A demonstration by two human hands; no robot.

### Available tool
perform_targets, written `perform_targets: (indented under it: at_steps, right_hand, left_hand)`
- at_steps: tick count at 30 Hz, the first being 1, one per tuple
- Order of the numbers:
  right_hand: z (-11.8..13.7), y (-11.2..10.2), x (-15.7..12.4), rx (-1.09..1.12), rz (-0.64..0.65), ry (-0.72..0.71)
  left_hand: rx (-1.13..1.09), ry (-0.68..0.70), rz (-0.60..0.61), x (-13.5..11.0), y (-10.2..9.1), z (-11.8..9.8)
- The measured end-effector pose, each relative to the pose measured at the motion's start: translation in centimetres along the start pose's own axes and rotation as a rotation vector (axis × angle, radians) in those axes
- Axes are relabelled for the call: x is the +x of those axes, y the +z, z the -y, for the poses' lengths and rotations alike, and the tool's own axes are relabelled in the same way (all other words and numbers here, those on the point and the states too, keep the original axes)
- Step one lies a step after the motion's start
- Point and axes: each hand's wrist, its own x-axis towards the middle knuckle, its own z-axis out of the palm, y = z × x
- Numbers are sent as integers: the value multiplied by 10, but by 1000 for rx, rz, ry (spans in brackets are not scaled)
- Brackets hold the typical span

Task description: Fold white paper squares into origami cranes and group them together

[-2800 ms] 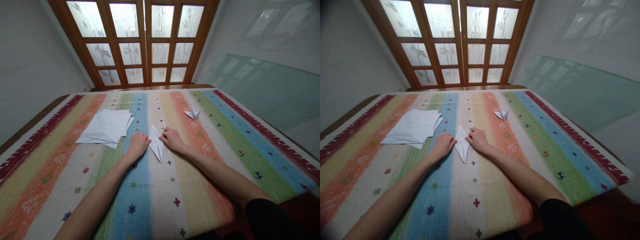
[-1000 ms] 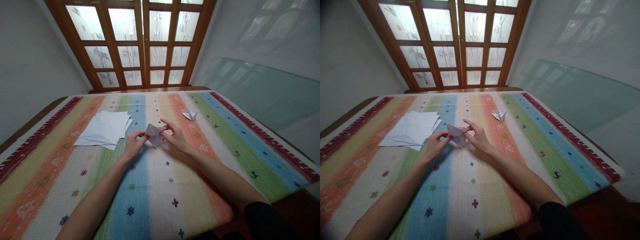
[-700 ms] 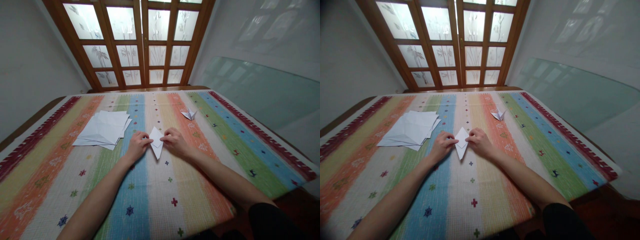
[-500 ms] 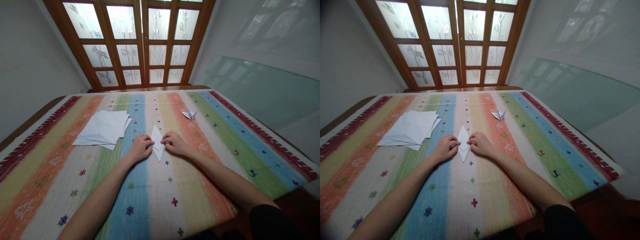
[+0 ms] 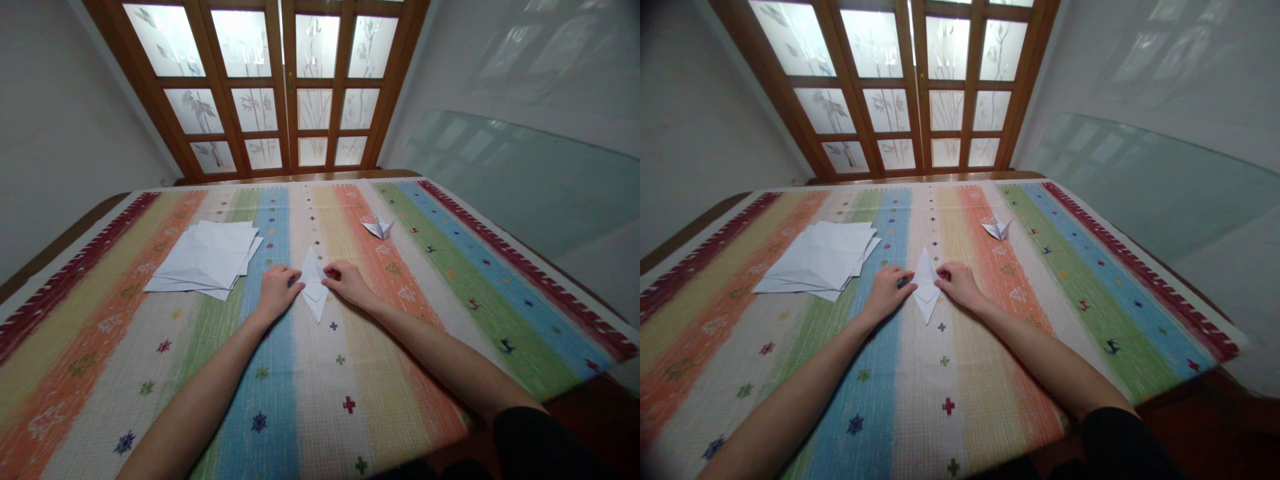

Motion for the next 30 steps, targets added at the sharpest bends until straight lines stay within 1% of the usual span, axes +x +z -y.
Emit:
perform_targets:
  at_steps: [5, 10, 15, 20, 25, 30]
  right_hand:
    - [-1, -1, 1, -26, -5, -43]
    - [-2, -5, -2, -120, 26, -241]
    - [-6, -9, -6, -261, 80, -398]
    - [-6, -13, -8, -385, 166, -536]
    - [-2, -15, -10, -560, 197, -627]
    - [-1, -15, -11, -613, 236, -682]
  left_hand:
    - [-35, 4, -39, 1, 2, 3]
    - [-27, 33, -12, 2, 1, 4]
    - [44, 135, 56, 1, -3, 5]
    - [160, 274, 108, -1, -7, 7]
    - [249, 372, 138, -1, -12, 2]
    - [299, 441, 190, -3, -17, -4]
